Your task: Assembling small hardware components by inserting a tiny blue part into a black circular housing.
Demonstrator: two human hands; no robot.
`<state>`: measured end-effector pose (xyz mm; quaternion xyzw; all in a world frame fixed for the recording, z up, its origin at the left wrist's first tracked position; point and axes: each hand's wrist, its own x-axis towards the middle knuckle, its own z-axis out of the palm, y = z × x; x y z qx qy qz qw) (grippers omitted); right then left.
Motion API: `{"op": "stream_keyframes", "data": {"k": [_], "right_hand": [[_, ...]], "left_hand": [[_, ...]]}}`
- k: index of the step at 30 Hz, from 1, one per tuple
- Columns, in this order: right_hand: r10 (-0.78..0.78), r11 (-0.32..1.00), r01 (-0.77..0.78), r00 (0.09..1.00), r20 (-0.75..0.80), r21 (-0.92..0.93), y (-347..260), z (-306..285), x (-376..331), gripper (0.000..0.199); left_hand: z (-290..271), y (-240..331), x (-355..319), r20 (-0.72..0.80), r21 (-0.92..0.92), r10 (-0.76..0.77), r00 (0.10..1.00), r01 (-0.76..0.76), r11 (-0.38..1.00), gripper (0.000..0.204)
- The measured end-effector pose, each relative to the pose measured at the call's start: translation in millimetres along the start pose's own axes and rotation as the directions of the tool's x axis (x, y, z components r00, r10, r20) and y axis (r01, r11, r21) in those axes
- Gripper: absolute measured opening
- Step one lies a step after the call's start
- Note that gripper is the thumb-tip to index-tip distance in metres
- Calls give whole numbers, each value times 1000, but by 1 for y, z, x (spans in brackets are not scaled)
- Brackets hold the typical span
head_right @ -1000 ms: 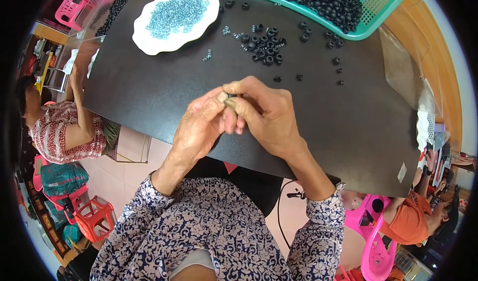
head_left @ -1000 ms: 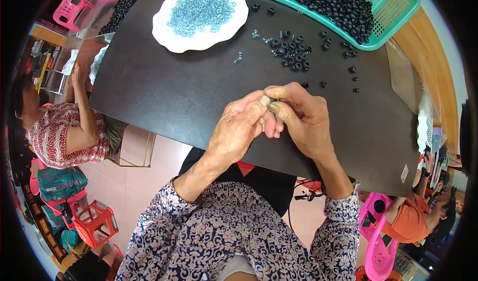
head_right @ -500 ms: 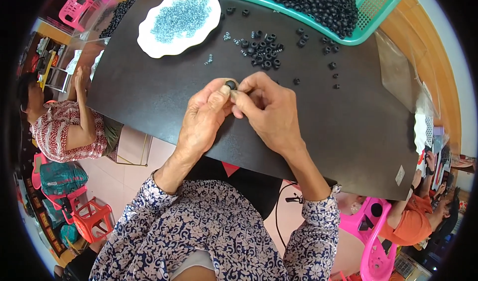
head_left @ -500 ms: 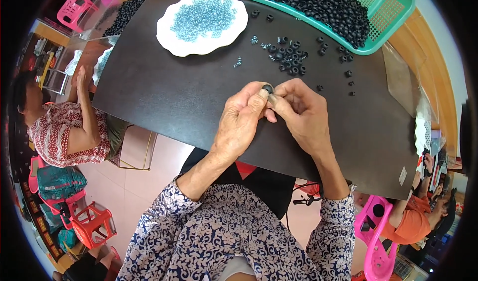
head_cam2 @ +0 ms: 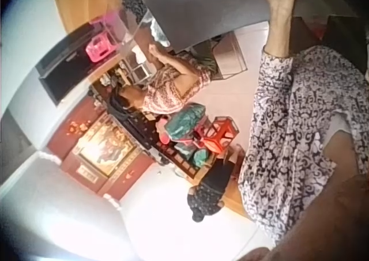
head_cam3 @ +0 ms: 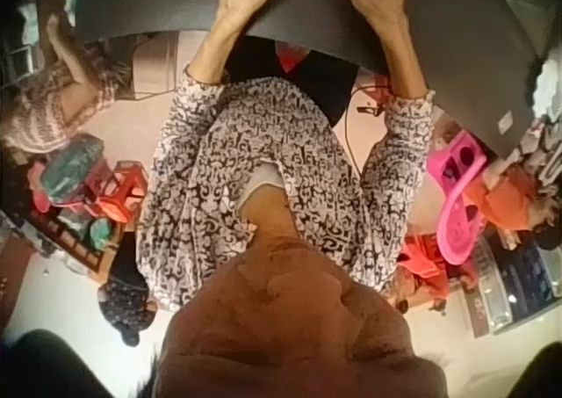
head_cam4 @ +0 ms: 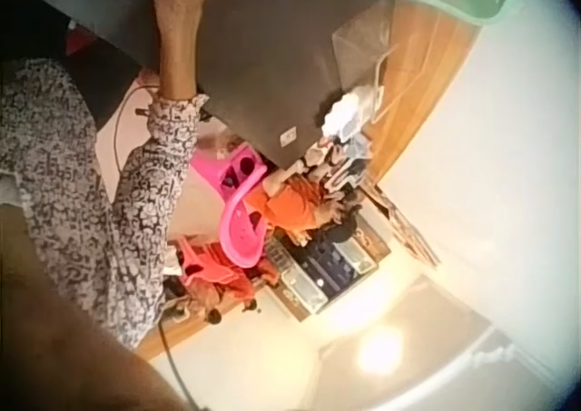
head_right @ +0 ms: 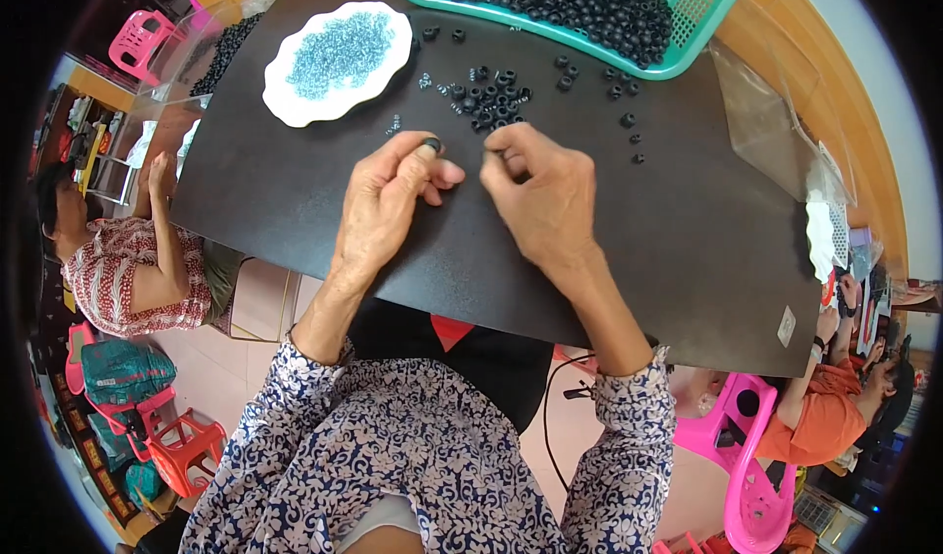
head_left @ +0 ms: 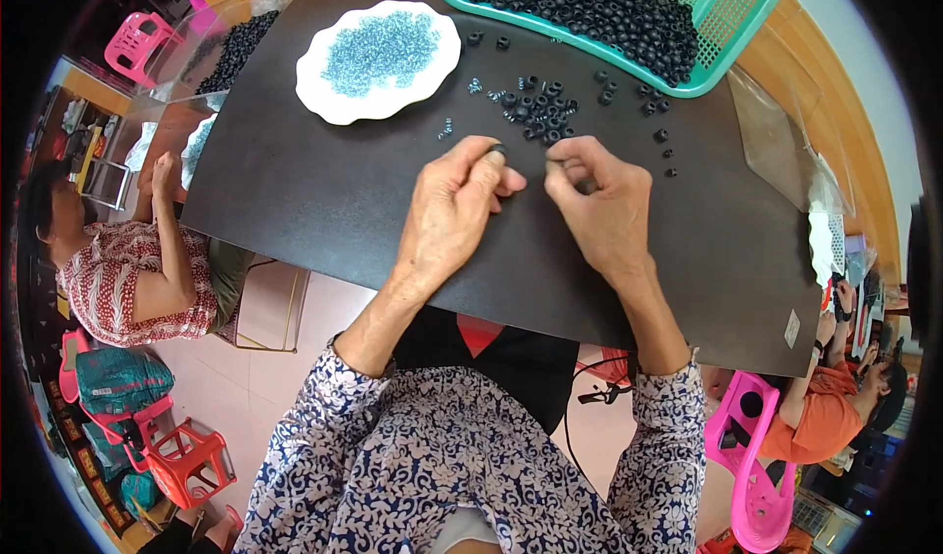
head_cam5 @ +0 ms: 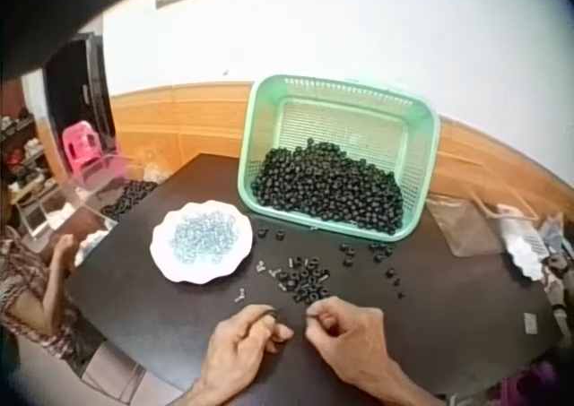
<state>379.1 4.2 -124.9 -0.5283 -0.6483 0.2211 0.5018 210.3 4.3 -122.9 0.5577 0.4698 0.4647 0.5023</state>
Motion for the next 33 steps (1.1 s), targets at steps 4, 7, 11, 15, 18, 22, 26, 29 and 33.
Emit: {"op": "stream_keyframes", "data": {"k": [4, 7, 11, 15, 18, 22, 26, 29, 33], "right_hand": [[-89, 897, 125, 991, 104, -424, 15, -12, 17, 9], [-180, 821, 244, 969, 171, -516, 18, -14, 21, 7], [-196, 902, 221, 975, 105, -372, 2, -13, 17, 12], [193, 945, -253, 942, 273, 206, -24, -8, 9, 14], [258, 946, -311, 893, 368, 90, -30, -4, 7, 14], [301, 922, -374, 858, 416, 104, -24, -4, 6, 14], [287, 933, -352, 859, 425, 80, -27, -2, 6, 14], [256, 952, -301, 879, 403, 53, -37, -4, 6, 14], [165, 985, -173, 941, 294, 2, -48, -8, -3, 17]], "left_hand": [[-3, 2, -5, 31, 183, 136, 990, -139, 973, 21], [-2, 1, -7, 55, 196, 65, 996, -75, 978, 22], [-2, 4, -9, 71, 221, 137, 988, -149, 964, 21], [1, 3, -12, 65, 340, 261, 963, -267, 902, 12], [1, 1, -15, 79, 490, 387, 919, -374, 788, 12], [-5, 5, -20, 165, 568, 361, 918, -388, 726, 17], [-10, 6, -22, 224, 579, 347, 911, -411, 704, 24], [-14, 3, -25, 136, 508, 375, 917, -389, 768, 21], [-30, 3, -32, -5, 404, 292, 956, -265, 876, 24]]}}
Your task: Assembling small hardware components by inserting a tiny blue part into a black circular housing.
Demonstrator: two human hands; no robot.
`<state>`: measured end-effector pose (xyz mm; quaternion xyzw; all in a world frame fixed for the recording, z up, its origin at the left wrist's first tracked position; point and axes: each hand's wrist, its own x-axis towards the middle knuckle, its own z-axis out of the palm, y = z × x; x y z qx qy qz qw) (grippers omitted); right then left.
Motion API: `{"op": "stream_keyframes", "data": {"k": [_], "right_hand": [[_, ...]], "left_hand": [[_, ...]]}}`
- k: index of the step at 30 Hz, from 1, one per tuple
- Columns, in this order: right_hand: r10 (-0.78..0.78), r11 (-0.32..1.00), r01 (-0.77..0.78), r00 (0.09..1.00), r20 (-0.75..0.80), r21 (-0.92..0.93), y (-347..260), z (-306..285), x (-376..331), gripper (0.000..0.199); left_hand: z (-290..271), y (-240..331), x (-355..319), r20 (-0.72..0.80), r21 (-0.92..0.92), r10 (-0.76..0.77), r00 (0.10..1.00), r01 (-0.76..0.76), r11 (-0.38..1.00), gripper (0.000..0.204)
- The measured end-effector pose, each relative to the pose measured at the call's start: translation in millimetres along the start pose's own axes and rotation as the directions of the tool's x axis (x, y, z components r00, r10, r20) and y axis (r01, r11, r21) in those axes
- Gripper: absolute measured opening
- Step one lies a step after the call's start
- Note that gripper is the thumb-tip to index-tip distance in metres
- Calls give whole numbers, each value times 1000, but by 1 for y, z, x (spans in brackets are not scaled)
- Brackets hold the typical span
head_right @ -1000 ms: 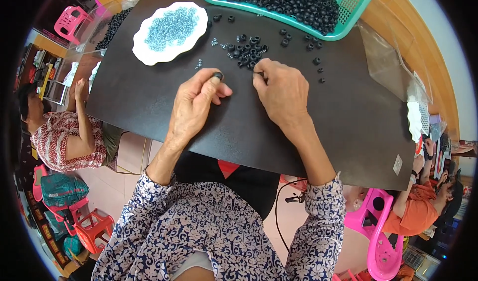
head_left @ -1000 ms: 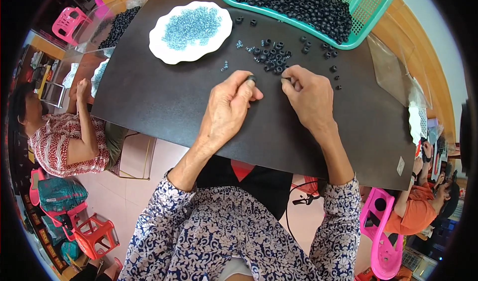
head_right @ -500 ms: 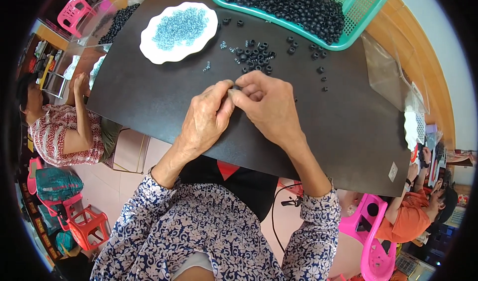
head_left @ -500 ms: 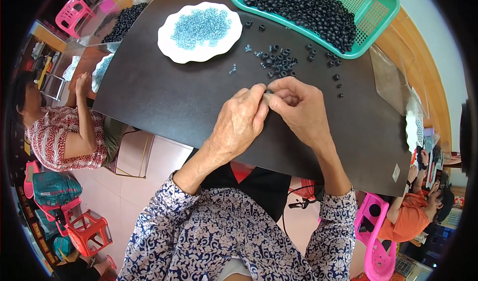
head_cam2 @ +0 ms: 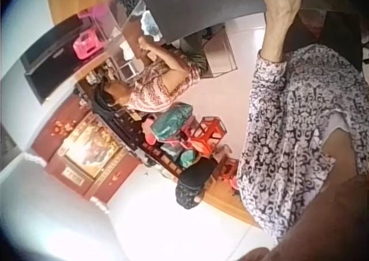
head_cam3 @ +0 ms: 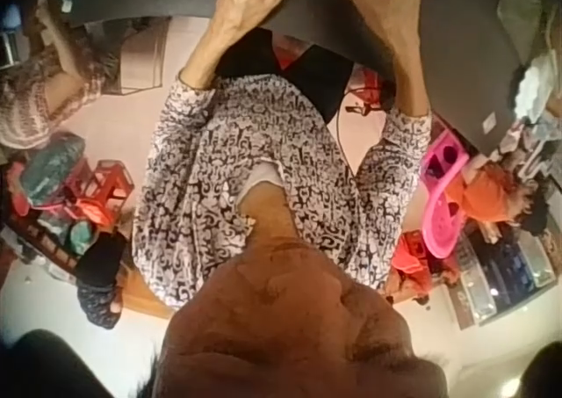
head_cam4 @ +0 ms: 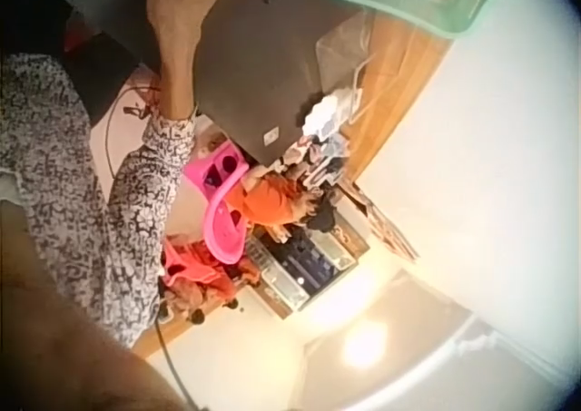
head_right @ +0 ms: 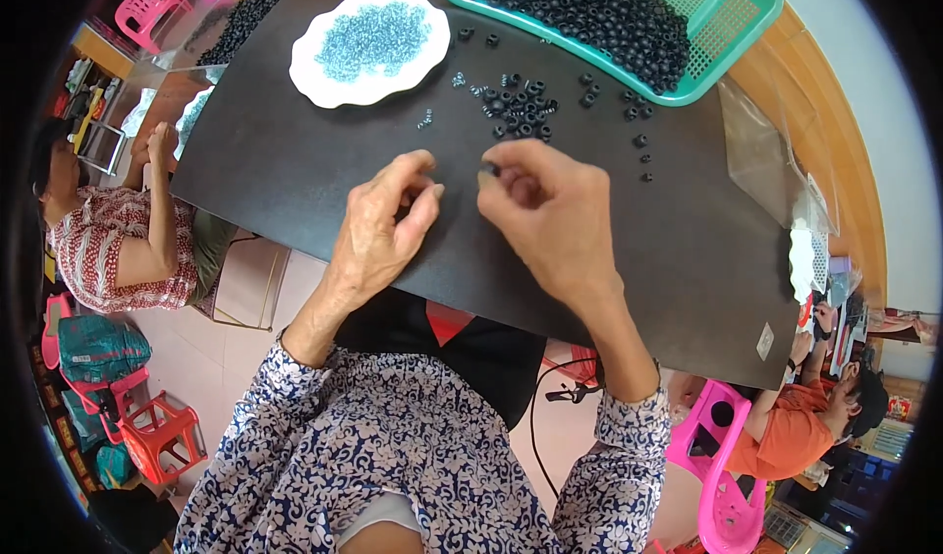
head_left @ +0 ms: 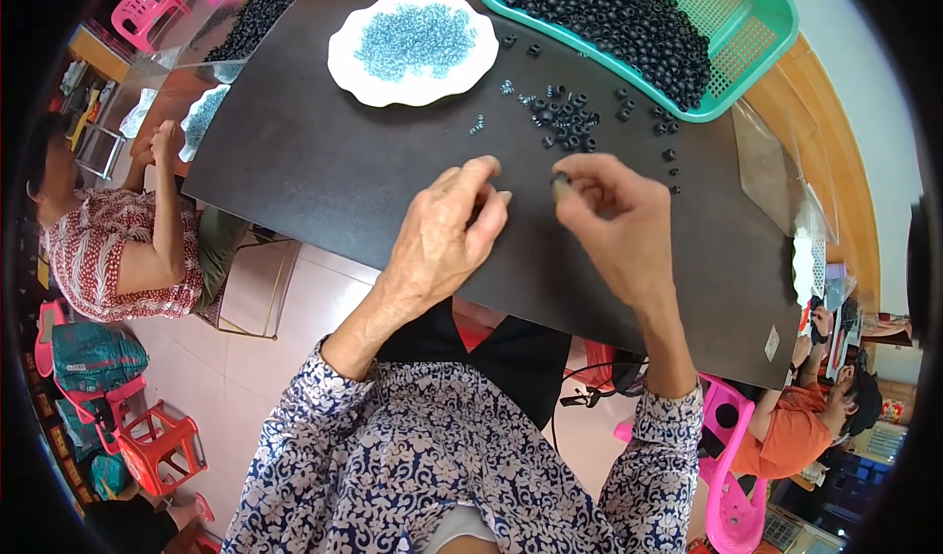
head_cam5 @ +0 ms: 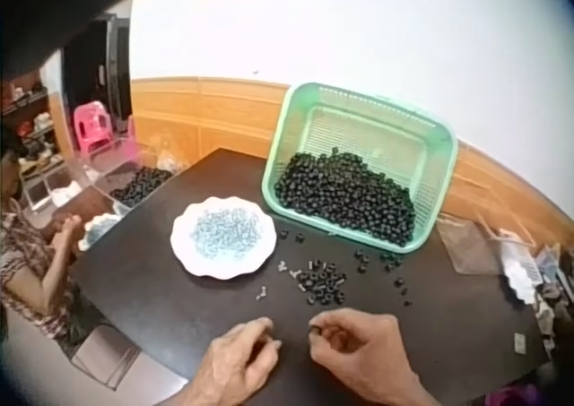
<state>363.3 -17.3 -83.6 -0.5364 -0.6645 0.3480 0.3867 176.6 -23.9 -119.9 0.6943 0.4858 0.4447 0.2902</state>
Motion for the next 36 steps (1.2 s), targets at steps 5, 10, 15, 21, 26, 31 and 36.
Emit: {"op": "stream_keyframes", "data": {"k": [5, 10, 15, 21, 26, 31, 36], "right_hand": [[-230, 913, 221, 973, 14, -343, 35, 12, -4, 19], [-35, 994, 35, 999, 0, -103, 31, 10, -7, 14], [-156, 967, 153, 988, 2, -202, 40, 8, -5, 12], [-55, 996, 60, 996, -69, 68, 28, 9, -26, 19], [-111, 993, 113, 992, 66, -24, 8, 8, -34, 32], [-157, 988, 157, 980, 121, 7, 11, 15, -38, 38], [-167, 986, 168, 982, 92, -6, 19, 20, -41, 37]], "left_hand": [[0, -3, 4, 34, 42, 37, 999, -38, 998, 23], [-3, -5, 1, 17, 45, 53, 998, -54, 998, 21], [0, 2, 3, 164, 217, 264, 950, -296, 930, 26], [5, -3, 0, 139, 342, 293, 946, -324, 882, 29], [-19, -5, 6, 126, 205, 143, 982, -166, 964, 27], [-30, 11, -17, 398, 237, 183, 899, -293, 926, 39], [-16, 12, -24, 401, 293, 142, 905, -274, 916, 41]]}}
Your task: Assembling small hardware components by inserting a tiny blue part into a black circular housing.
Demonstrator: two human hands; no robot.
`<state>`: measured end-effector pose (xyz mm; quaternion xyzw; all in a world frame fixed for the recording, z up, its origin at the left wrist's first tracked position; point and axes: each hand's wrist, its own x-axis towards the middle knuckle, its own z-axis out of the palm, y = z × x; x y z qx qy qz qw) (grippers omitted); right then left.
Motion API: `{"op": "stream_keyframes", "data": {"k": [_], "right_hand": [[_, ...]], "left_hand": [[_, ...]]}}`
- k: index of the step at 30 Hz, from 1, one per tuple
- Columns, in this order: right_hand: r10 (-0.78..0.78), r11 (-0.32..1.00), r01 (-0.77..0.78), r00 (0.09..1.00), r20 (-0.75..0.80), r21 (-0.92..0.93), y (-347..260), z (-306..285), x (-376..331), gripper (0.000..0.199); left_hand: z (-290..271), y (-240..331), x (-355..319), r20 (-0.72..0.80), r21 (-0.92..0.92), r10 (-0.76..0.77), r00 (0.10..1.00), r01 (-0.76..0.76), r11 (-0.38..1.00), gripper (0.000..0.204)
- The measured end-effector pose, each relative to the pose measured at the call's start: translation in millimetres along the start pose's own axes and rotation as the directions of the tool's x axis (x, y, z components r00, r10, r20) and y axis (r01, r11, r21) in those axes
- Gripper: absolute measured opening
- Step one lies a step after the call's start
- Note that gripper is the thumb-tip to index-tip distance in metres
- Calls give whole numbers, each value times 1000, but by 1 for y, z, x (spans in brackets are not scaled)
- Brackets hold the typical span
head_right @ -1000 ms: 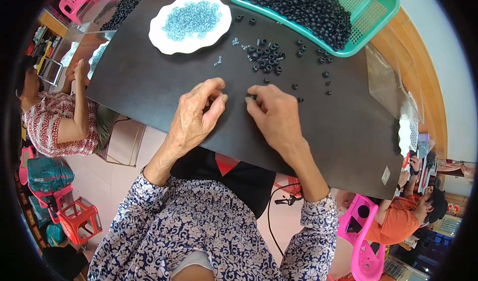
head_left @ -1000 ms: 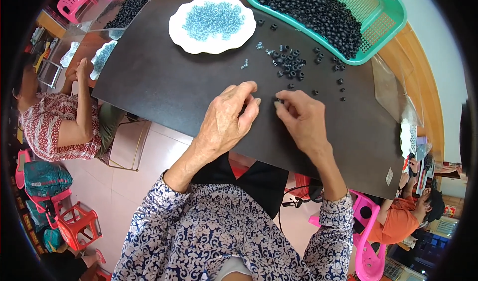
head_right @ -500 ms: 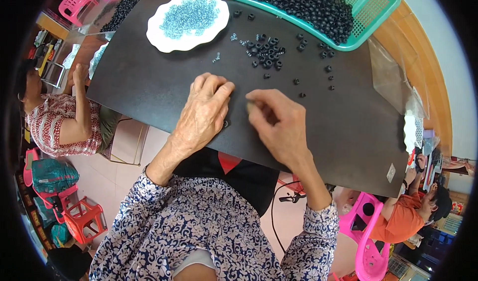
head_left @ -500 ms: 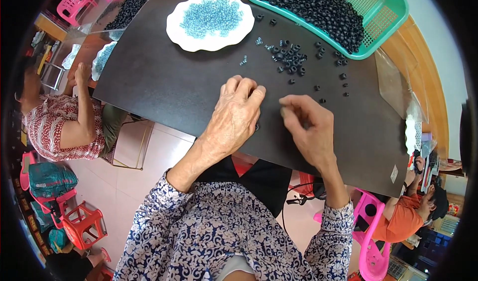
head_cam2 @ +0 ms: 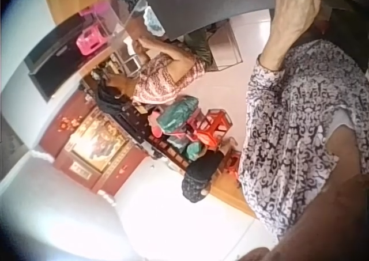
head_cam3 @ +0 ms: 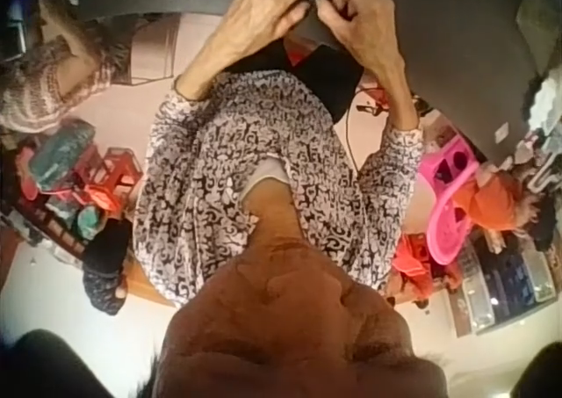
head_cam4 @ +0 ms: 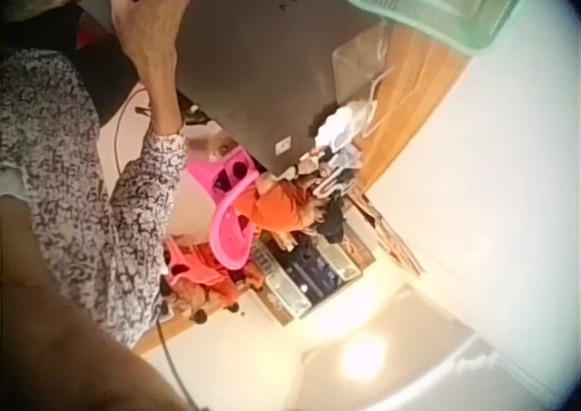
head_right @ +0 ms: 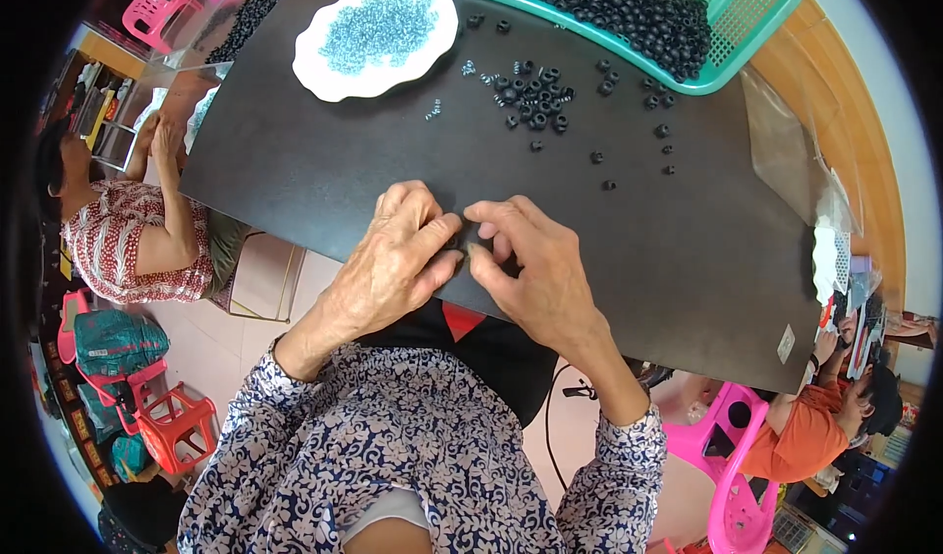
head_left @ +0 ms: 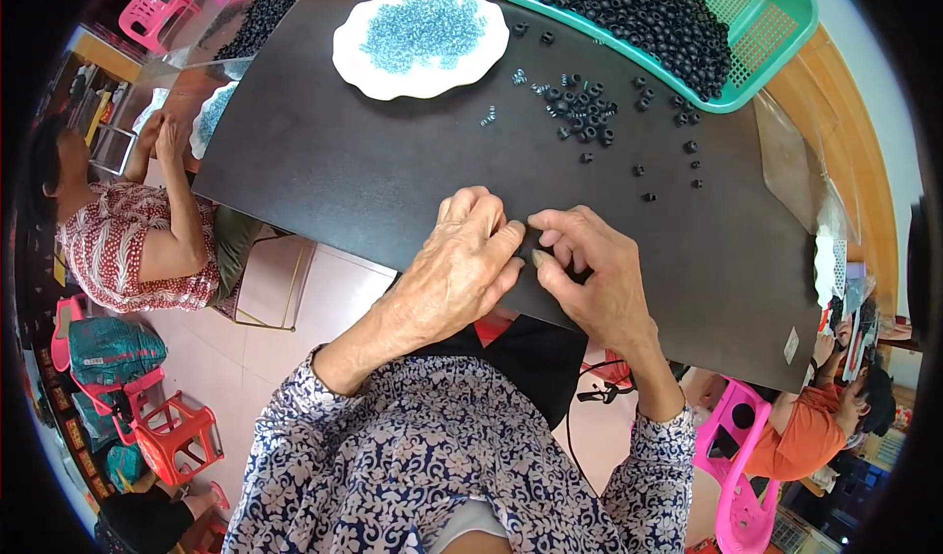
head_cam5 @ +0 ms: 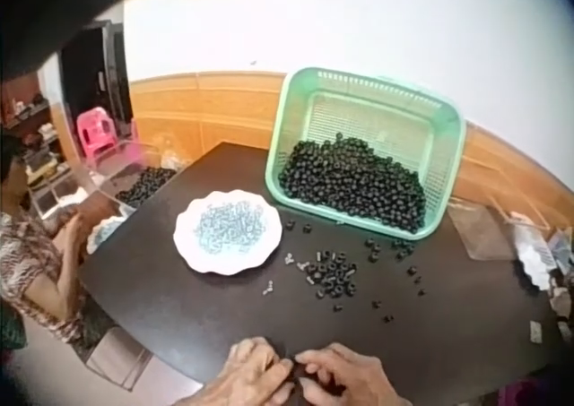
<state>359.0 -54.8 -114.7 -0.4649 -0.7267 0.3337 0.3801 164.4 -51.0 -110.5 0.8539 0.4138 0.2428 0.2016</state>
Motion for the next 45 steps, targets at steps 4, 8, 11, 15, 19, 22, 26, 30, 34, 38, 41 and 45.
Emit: {"op": "stream_keyframes", "data": {"k": [4, 8, 11, 15, 19, 22, 26, 30, 34, 38, 41, 45], "right_hand": [[40, 999, -40, 999, -12, 25, 3, -3, -5, 36], [143, 969, -133, 989, -33, 210, 10, -1, -14, 26], [210, 909, -164, 974, -81, 382, 16, 2, -20, 22], [280, 830, -184, 954, -109, 526, 12, 0, -22, 22], [286, 807, -193, 955, -83, 557, 14, -3, -17, 21], [302, 802, -204, 949, -87, 561, 11, -4, -16, 21], [250, 795, -99, 953, -173, 598, 6, -3, -2, 21], [192, 768, -20, 961, -200, 640, 1, 2, 6, 23], [111, 844, 41, 962, -250, 534, 8, 7, 8, 26], [36, 875, 105, 959, -280, 473, 9, 8, 11, 27], [84, 850, 71, 960, -268, 521, 7, 7, 11, 27], [209, 750, -32, 959, -191, 661, 6, 2, 10, 27]], "left_hand": [[-2, -3, 4, -51, -2, 67, 996, -67, 998, 36], [-30, 0, 30, -226, 31, 54, 973, -48, 998, 27], [-23, -10, 50, -295, 87, 160, 942, -140, 986, 26], [-1, -24, 54, -5, 163, 276, 961, -271, 949, 23], [-8, -24, 63, -69, 190, 224, 972, -207, 960, 19], [-17, -17, 59, 171, -576, -252, 953, 304, 759, 15], [-6, -28, 51, 307, -949, -205, 929, 316, 9, 19], [4, -23, 45, 312, -939, -141, 940, 283, -194, 22], [6, -21, 43, 319, -921, -136, 938, 272, -280, 22], [5, -19, 43, 317, -921, -159, 935, 263, -288, 22], [5, -18, 43, 283, -945, -151, 947, 248, -211, 22], [8, -17, 43, 253, -964, -193, 948, 229, -135, 22]]}}
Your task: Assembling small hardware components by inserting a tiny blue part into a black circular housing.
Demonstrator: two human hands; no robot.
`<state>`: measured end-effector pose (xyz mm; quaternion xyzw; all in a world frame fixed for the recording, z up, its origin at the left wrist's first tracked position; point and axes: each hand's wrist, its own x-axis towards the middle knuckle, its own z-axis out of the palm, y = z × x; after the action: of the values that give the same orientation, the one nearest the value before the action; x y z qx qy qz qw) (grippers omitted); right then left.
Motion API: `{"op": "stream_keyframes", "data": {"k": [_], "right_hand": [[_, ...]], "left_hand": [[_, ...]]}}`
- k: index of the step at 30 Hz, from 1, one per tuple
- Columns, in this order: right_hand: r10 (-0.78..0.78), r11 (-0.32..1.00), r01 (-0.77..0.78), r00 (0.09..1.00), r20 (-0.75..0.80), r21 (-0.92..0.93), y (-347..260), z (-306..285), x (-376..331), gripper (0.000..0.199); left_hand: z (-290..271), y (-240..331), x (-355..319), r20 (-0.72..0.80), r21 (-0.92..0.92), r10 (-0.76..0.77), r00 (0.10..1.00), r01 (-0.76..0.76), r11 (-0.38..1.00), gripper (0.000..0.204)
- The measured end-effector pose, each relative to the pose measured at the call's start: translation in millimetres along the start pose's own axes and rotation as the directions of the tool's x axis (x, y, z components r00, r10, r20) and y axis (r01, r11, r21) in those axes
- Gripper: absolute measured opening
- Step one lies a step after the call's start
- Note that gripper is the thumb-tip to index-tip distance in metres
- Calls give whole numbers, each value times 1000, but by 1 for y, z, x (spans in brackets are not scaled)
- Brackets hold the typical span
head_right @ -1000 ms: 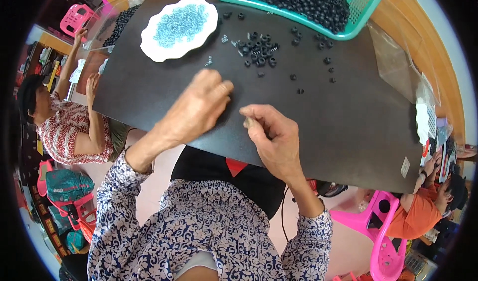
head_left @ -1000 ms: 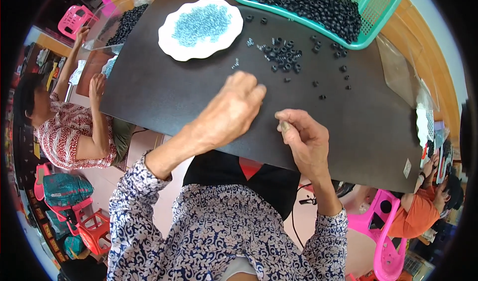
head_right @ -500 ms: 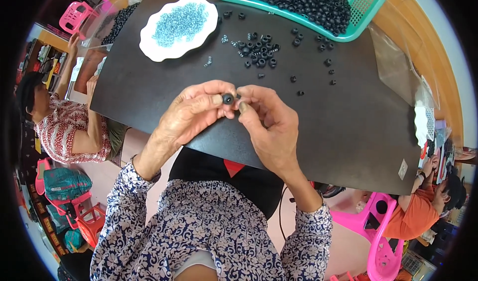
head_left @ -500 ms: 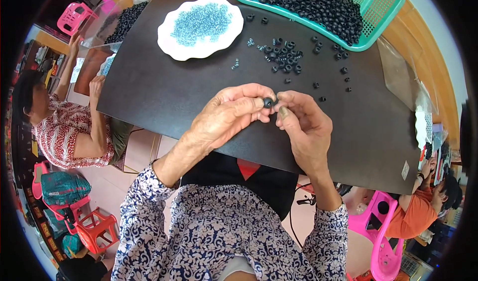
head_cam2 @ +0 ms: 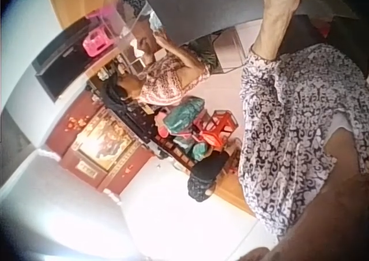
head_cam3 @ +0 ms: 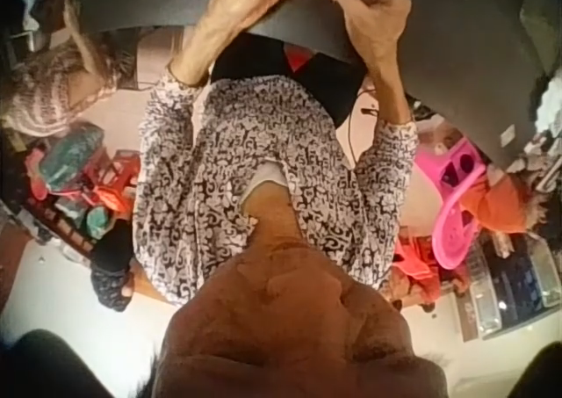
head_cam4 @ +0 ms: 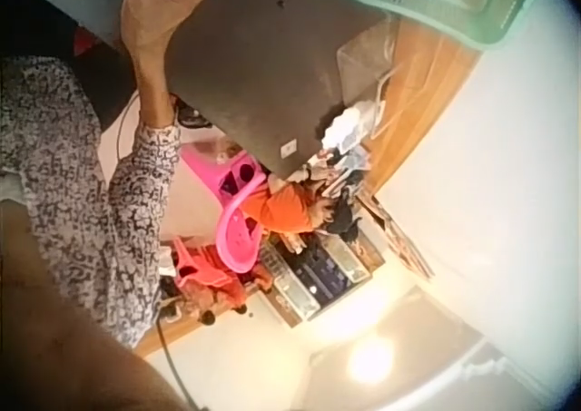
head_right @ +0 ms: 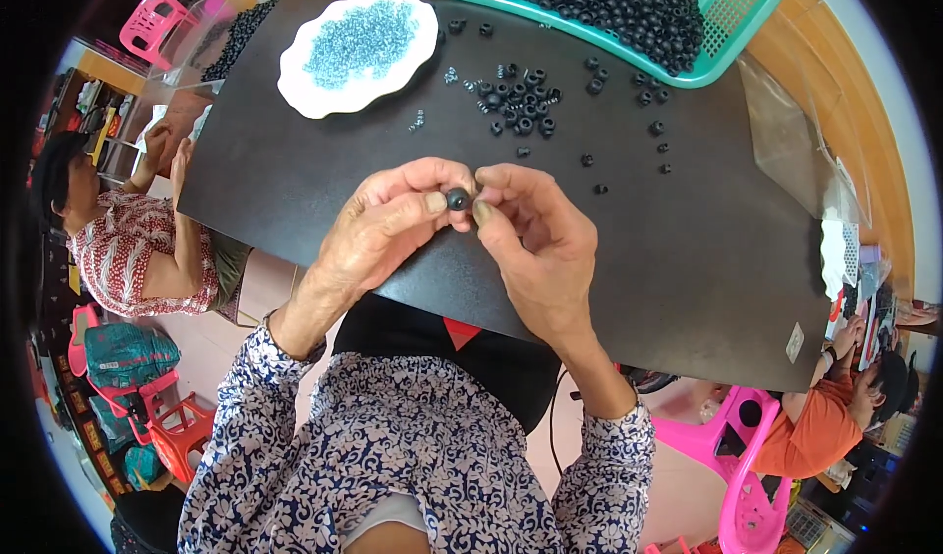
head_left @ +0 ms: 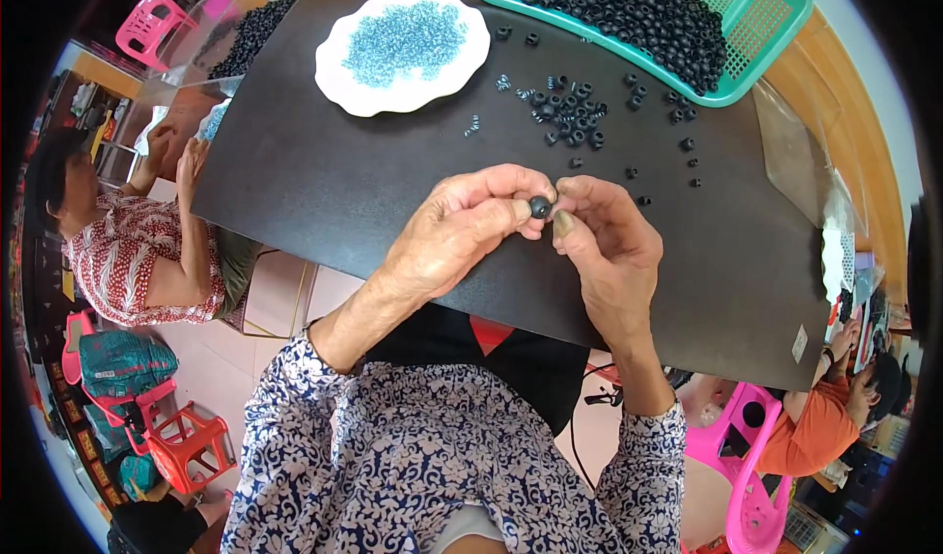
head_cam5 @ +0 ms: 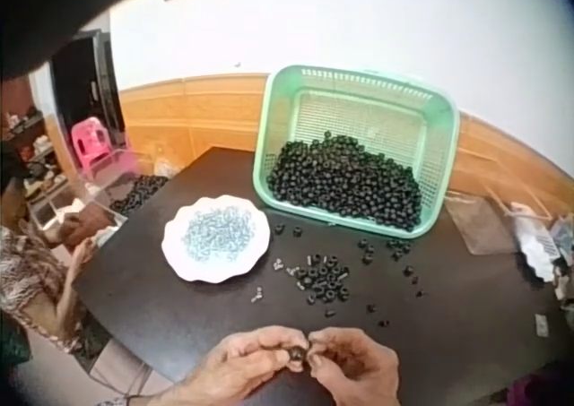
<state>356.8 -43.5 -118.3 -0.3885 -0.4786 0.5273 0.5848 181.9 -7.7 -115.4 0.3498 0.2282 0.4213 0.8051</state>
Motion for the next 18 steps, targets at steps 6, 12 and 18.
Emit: {"op": "stream_keyframes", "data": {"k": [6, 12, 18], "right_hand": [[113, 986, -116, 993, 32, 121, 1, -2, 4, 26], [136, 980, -137, 991, 20, 145, 4, 0, 2, 22], [160, 976, -166, 986, 51, 144, 6, -3, 0, 20]], "left_hand": [[14, 3, -6, -81, 555, 107, 991, -44, 831, 19], [18, -2, -6, 189, 867, 467, 864, -371, 334, 28], [19, -2, -1, 361, 897, 557, 748, -442, 11, 31]]}}
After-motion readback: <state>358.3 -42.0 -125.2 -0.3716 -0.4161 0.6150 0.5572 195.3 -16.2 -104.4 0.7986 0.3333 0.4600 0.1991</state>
